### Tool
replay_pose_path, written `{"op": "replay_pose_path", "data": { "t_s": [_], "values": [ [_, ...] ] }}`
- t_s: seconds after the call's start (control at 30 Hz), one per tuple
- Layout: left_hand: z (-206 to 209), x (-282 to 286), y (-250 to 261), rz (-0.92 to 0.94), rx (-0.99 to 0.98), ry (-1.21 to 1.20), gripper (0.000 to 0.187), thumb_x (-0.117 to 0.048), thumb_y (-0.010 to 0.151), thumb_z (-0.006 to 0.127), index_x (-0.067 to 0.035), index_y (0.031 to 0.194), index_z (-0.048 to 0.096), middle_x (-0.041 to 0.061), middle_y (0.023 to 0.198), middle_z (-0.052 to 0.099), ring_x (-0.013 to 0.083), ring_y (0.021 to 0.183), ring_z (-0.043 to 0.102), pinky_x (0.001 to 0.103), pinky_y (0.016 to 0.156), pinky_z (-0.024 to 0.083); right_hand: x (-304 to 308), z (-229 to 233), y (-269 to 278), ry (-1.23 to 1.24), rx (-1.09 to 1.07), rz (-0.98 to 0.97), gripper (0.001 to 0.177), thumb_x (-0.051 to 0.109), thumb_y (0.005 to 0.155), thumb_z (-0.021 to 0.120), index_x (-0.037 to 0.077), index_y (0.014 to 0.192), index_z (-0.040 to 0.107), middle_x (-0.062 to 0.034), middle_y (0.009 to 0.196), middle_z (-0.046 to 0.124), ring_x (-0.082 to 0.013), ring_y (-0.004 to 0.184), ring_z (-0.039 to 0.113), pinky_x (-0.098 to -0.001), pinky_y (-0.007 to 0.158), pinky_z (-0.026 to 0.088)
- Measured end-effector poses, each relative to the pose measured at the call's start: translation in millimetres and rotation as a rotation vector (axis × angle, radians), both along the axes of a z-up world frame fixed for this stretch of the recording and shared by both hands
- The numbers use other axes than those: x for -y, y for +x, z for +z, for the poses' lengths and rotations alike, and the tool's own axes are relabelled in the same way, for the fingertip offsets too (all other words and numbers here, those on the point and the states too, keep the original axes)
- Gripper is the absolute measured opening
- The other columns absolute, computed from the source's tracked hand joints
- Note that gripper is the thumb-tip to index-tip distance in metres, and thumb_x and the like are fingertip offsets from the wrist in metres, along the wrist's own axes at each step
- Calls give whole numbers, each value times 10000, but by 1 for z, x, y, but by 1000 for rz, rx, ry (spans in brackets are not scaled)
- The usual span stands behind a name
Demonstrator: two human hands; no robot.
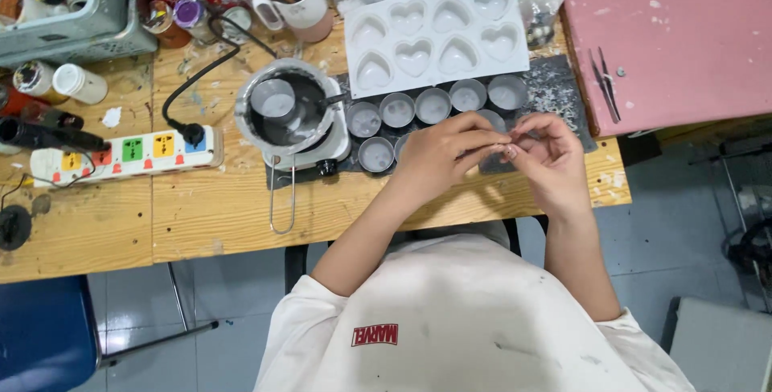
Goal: Preparing small candle molds by placing decorative elements inside using tweezers.
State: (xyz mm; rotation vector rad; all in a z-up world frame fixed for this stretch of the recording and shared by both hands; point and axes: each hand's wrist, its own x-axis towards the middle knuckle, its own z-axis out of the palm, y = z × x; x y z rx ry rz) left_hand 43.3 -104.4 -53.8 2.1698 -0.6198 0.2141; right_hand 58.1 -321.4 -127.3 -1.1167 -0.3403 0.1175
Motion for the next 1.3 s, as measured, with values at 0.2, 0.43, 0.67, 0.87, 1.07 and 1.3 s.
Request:
{"op": "replay_pose_path", "data": {
  "t_s": [0.2,0.43,0.67,0.87,1.07,1.3],
  "values": [
    [-43,47,17,7,-36,-252,173,-242,943,738,-208,1107,784,-34,1063,710,176,939,720,294,789,564,29,-39,-12,131,-251,-152,177,-18,1052,607,-24,1224,643,-130,1107,711,-171,965,709,-308,872,599],
    [-100,94,32,-191,-328,-581,164,-190,977,736,-102,1109,779,26,1067,708,143,941,712,286,831,580,69,-59,-20,140,-204,-211,156,-50,1036,647,-20,1190,651,-142,1119,731,-171,930,713,-280,858,581],
    [-104,107,35,-127,-321,-523,259,-156,1017,683,-69,1261,695,108,1200,687,254,1086,708,344,936,570,83,-55,-3,-316,-25,-643,143,-44,1002,750,-8,1124,686,-106,1112,740,-121,950,703,-251,787,580],
    [-146,112,35,-58,-52,-100,339,-93,998,620,-46,1334,613,137,1333,625,346,1248,607,419,1048,506,76,-47,14,-988,240,-783,113,44,960,830,30,1047,759,-94,1078,753,-176,898,706,-294,750,554],
    [-153,112,36,-110,-36,-60,403,-59,980,601,23,1373,561,179,1413,558,360,1316,554,427,1108,468,58,-21,40,-1255,425,-715,152,99,928,823,78,1075,788,-84,1124,714,-293,1068,652,-401,915,537],
    [-161,115,32,-107,-116,44,550,-108,978,598,42,1479,428,265,1522,412,421,1460,367,491,1178,344,45,-46,124,-1468,788,-405,420,62,761,807,110,1179,805,-76,1186,677,-338,1131,563,-420,990,499]
  ]
}}
